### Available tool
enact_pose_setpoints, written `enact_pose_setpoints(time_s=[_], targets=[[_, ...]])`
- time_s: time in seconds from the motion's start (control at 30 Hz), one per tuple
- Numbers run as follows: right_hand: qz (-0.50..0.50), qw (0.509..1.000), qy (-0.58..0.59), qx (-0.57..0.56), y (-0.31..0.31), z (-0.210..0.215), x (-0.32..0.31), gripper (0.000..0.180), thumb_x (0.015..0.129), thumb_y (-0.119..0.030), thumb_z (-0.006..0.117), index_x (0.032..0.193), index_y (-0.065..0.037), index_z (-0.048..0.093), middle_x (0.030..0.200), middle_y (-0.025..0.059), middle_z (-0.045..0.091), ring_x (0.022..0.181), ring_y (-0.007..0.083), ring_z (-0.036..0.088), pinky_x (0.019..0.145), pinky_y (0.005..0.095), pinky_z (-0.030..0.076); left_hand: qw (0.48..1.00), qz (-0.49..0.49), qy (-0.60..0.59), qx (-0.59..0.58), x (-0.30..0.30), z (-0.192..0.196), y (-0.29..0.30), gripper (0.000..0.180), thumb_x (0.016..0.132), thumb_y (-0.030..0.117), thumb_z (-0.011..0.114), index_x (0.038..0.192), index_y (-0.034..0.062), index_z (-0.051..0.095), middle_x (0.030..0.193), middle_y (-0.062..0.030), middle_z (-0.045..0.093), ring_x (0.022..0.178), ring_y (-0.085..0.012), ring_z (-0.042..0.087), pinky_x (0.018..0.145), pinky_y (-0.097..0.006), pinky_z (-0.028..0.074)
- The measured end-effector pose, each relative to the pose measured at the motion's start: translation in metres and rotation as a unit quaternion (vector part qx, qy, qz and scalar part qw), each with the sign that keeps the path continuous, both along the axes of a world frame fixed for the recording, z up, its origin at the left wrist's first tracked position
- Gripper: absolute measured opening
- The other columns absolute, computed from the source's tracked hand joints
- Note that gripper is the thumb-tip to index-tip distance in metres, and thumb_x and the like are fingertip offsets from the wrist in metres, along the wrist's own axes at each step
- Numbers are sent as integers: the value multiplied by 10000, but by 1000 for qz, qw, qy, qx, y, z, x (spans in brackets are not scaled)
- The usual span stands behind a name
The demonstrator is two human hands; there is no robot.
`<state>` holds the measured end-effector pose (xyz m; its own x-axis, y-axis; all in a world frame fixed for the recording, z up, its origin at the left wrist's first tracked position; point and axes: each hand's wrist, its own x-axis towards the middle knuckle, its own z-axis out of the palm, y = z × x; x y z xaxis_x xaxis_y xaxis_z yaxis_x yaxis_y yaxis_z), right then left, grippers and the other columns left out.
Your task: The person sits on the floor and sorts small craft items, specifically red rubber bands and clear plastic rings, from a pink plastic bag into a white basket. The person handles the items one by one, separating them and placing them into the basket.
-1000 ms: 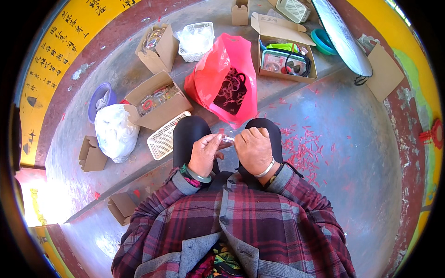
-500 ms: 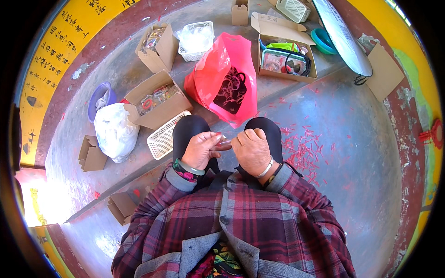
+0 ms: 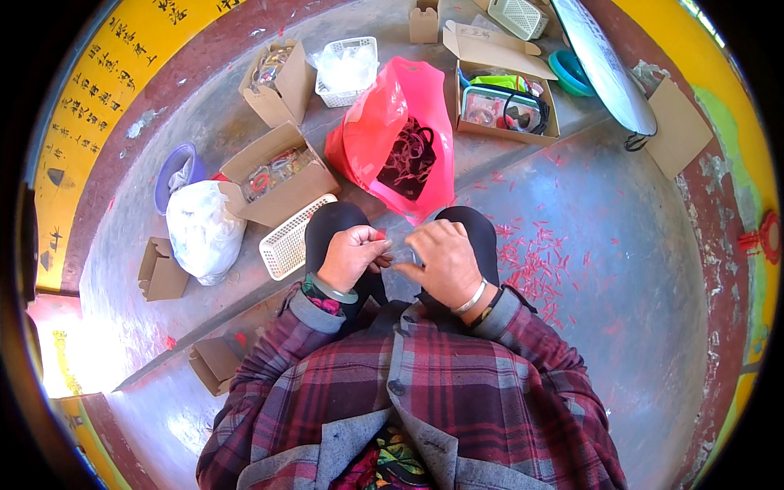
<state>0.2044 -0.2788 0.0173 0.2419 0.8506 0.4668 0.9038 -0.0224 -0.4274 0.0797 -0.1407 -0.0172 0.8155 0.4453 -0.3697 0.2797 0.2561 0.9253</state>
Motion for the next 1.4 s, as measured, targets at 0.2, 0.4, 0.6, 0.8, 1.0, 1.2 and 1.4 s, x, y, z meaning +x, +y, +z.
enact_pose_setpoints(time_s=[0.2,0.4,0.6,0.8,1.0,1.2,1.4], targets=[[27,986,163,-9,1,-5,4,194,710,-172,669,835,-36,610,820,117,595,783,301,553,679,378,449,875,-148,-12,462,2,11,-1,131,777,144,615,837,35,573,738,-118,621,630,-244,621,545,-327,474],[18,983,179,34,0,1,-2,40,733,-61,626,754,-28,617,736,120,600,675,290,585,601,341,473,845,-100,-23,525,9,20,-11,114,776,123,590,855,45,565,736,-122,611,674,-271,614,581,-360,474],[-30,970,226,85,4,-9,-9,43,730,0,630,769,-9,614,721,126,598,618,263,599,534,310,472,991,46,-21,-126,12,10,-16,151,825,81,559,960,16,578,870,-64,618,803,-150,605,715,-279,508],[-81,929,355,63,3,-18,-10,46,720,10,623,759,-10,609,694,125,584,584,242,587,512,293,456,981,83,-111,-139,15,-9,-25,143,813,46,520,932,-4,582,862,-68,618,766,-109,588,654,-253,504],[-85,966,233,75,4,-21,-6,43,700,-15,621,724,-23,586,706,110,584,601,256,584,524,319,463,988,26,-19,153,13,-15,-21,158,752,57,553,851,-39,629,686,-42,635,627,-48,551,582,-213,434],[-74,989,120,51,5,-21,-7,57,702,-64,625,724,-57,573,706,86,574,629,283,578,535,352,466,982,14,-18,189,11,-21,-18,159,764,64,585,874,-33,646,697,-14,623,628,-32,511,570,-207,426],[-64,983,170,3,8,-8,0,44,745,-34,606,789,-28,601,742,118,589,673,290,592,585,329,471,993,-9,-9,117,13,-24,-14,202,818,98,574,938,-51,640,759,-38,632,700,-57,533,624,-210,434]])
